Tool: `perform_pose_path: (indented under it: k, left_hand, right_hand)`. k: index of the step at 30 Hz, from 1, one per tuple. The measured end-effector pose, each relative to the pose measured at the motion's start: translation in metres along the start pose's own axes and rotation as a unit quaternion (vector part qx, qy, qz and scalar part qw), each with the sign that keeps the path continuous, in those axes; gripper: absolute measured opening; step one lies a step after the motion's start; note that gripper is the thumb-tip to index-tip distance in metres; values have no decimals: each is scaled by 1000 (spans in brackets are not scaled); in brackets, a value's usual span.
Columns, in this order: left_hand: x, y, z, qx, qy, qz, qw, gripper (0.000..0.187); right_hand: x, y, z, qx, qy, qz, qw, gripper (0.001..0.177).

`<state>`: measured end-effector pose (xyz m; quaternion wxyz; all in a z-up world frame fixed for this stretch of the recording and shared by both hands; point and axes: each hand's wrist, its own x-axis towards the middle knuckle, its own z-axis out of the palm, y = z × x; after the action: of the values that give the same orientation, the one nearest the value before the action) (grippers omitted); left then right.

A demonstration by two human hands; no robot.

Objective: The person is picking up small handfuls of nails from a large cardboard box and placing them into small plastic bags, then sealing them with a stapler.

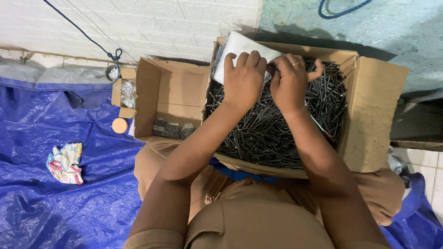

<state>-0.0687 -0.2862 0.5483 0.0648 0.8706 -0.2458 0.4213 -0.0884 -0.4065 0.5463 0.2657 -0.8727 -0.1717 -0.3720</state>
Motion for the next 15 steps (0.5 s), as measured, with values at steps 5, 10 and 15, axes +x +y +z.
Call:
perform_pose_path:
  k: [5,10,15]
  left_hand:
    - [-2,2,-5,5,31,33,999,8]
    - [-2,4,-12,39,5,49,998,18]
    - [-24,10,6,-27,28,-3,999,25]
  right_hand:
    - [-16,23,20,-30,-2,10,999,18]
    - [-24,26,16,18,-78,11,997,38]
    - [-32,34,26,-7,-8,44,999,11]
